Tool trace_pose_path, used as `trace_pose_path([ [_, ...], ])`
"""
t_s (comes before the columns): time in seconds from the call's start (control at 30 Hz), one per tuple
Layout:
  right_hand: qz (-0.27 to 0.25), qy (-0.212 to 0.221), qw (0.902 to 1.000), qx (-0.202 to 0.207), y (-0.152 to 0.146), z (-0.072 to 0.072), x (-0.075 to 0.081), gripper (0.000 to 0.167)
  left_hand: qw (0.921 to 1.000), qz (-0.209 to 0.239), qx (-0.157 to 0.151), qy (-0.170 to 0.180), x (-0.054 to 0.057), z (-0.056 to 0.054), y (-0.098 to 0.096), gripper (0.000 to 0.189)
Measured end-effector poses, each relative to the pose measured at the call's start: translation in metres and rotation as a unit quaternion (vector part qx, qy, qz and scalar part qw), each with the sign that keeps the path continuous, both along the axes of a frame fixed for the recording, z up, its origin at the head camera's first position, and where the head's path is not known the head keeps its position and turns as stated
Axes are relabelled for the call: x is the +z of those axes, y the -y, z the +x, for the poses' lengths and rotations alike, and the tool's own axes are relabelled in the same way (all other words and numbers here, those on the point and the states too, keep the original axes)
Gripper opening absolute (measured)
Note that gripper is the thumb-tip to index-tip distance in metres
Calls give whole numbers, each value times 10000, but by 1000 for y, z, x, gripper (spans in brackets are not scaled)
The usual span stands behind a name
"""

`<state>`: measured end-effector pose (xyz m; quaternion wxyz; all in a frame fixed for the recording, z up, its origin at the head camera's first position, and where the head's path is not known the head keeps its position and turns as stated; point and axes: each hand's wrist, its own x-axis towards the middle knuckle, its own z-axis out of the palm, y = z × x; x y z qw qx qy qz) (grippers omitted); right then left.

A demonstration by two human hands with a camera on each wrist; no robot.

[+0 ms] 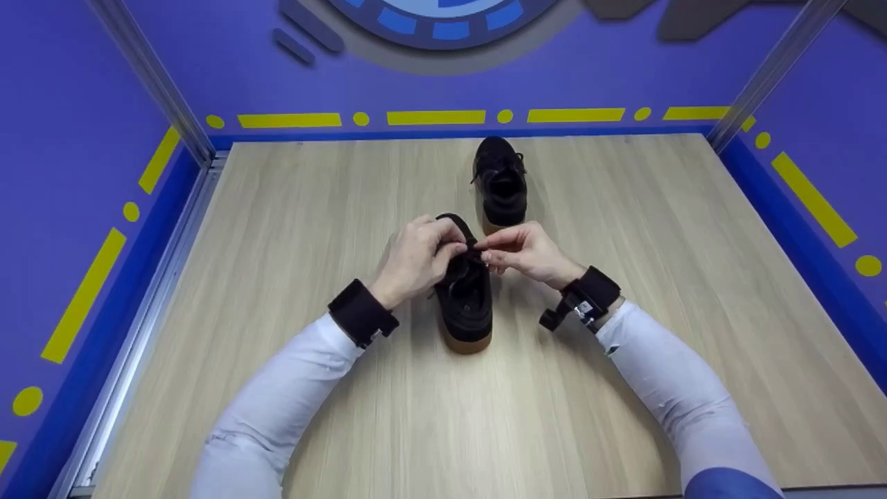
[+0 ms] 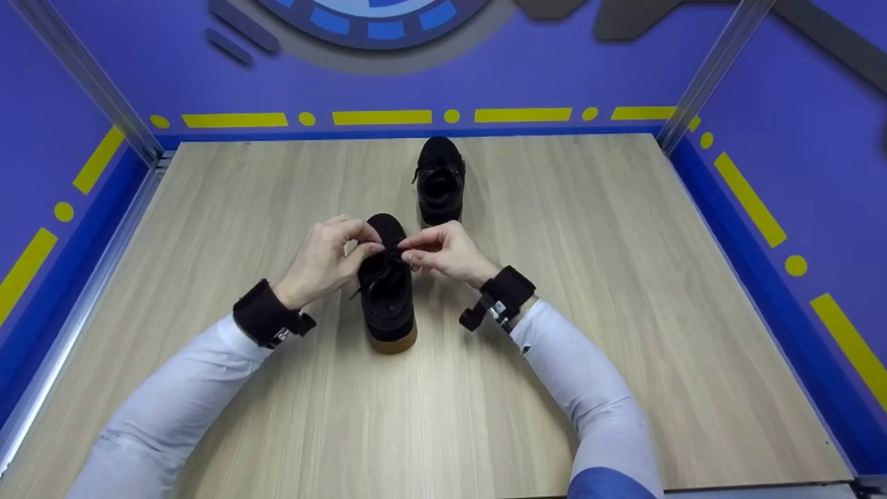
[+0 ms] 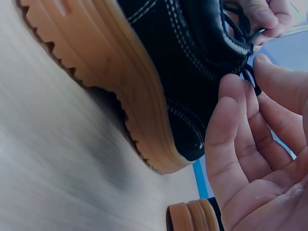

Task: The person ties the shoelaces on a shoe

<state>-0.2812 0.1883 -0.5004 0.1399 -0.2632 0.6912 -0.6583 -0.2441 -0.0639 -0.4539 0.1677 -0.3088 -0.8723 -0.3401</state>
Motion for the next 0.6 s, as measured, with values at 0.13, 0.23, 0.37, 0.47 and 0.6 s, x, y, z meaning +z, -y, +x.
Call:
trace_pose_path([
  [0.13,65,-110,9999,-33,3,0,1,24,9996,93,-186,214,4,2,3,7],
  [0.23,127,-222,9997,-63,5,0,1,21,9983,248,-369,389,6,4,8,5],
  [0.37,197,-396,9990,-80,8,-1,-1,18,9931,582,-678,759,8,6,15,4],
  [0.47,194,-513,9984,-128,10,-3,-2,15,9876,811,-862,1034,9,7,19,4],
  [0.6,175,-540,9982,-176,11,-4,-2,13,9846,817,-985,1190,10,6,24,5],
])
